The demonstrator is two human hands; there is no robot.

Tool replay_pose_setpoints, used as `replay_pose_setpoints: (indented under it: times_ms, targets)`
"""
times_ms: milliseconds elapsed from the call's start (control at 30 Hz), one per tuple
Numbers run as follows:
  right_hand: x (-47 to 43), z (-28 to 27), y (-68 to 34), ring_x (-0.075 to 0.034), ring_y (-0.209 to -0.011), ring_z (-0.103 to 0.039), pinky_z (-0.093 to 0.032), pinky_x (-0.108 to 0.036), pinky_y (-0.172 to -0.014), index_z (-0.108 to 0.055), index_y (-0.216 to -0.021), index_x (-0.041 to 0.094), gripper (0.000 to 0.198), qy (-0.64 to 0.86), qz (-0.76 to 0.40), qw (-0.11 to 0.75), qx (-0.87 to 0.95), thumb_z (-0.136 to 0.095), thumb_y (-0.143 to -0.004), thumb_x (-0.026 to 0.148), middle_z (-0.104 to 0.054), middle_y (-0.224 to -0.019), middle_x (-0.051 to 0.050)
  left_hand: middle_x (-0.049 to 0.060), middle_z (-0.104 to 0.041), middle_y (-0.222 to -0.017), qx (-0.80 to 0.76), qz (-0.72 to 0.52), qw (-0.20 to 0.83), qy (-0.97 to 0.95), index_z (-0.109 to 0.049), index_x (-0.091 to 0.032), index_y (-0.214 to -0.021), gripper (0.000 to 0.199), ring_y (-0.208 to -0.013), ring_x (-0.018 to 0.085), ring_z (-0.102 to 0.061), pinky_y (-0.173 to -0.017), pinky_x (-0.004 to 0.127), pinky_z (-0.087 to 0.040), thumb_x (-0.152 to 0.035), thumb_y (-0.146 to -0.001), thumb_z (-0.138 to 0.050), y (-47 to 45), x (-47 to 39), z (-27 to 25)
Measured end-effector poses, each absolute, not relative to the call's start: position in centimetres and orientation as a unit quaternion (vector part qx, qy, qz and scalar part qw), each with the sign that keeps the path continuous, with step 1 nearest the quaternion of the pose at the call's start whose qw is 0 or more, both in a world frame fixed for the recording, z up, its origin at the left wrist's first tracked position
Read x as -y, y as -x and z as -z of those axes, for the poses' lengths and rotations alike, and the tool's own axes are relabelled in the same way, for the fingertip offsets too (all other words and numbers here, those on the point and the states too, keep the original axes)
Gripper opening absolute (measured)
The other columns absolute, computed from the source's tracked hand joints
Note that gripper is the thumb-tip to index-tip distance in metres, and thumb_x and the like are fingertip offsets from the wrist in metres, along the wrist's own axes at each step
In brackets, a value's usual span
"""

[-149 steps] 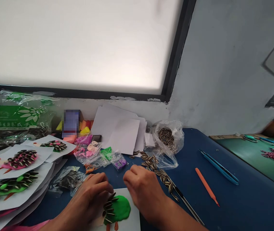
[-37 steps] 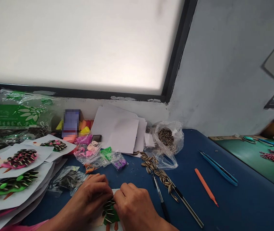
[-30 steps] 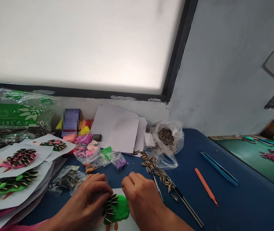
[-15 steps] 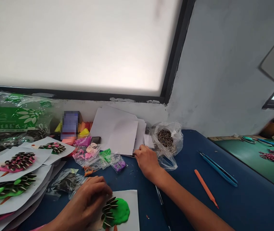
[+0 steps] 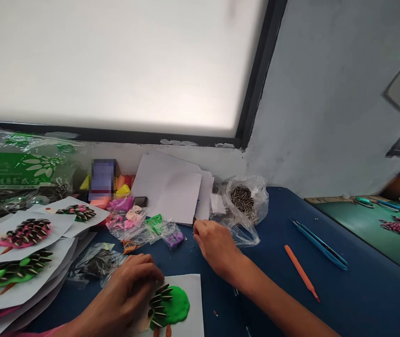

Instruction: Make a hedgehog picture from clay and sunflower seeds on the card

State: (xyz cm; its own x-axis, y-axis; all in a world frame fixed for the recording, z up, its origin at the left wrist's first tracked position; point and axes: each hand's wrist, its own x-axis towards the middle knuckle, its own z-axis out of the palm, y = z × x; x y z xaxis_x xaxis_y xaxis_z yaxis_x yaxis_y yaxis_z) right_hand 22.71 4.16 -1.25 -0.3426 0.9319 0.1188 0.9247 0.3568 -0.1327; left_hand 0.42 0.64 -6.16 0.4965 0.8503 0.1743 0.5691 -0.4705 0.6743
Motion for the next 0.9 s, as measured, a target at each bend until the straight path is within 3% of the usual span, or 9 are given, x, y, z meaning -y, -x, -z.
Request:
replay_pose_setpoints:
  times_ms: [133,267,700,900]
  targets:
    - [-0.3,1.5,-22.6,-0.015,-0.081,-0.061,-0.044,-0.025,-0.071,-0.064,-0.089,0.018,0.016,0.493,-0.186,0.222,0.820,-0.055,-0.088,0.006,-0.067,-0.088,-0.002,0.004,-0.061,-0.074,-0.433,-0.263,0.273,-0.818,-0.067,-0.021,-0.072,0.031,-0.073,0.020,-0.056,-0.070,0.032,-0.038,-0.022,-0.089,-0.040,-0.5,-0.7,6.2]
    - [2.6,2.7,-22.3,-0.014,-0.075,-0.060,-0.044,-0.023,-0.067,-0.066,-0.084,0.019,0.015,0.433,-0.251,0.269,0.823,-0.056,-0.087,0.009,-0.065,-0.083,-0.001,0.004,-0.061,-0.074,-0.431,-0.263,0.267,-0.821,-0.067,-0.022,-0.074,0.030,-0.073,0.019,-0.056,-0.070,0.031,-0.038,-0.022,-0.088,-0.041,-0.6,-0.8,6.4]
    - [3.4,5.5,-21.1,-0.013,-0.060,-0.052,-0.032,-0.022,-0.054,-0.059,-0.077,0.020,0.018,0.402,-0.102,0.309,0.856,-0.048,-0.080,0.007,-0.056,-0.069,0.000,0.004,-0.061,-0.076,-0.432,-0.281,0.267,-0.814,-0.069,-0.022,-0.076,0.028,-0.076,0.020,-0.055,-0.070,0.032,-0.037,-0.020,-0.085,-0.042,-0.4,-0.7,7.3]
    - [3.5,5.2,-20.6,-0.012,-0.059,-0.051,-0.030,-0.022,-0.053,-0.057,-0.072,0.019,0.017,0.412,-0.052,0.264,0.871,-0.050,-0.077,0.004,-0.053,-0.066,0.000,0.004,-0.062,-0.076,-0.430,-0.287,0.271,-0.812,-0.069,-0.022,-0.076,0.028,-0.075,0.020,-0.055,-0.070,0.032,-0.036,-0.019,-0.084,-0.042,-0.4,-0.9,7.4]
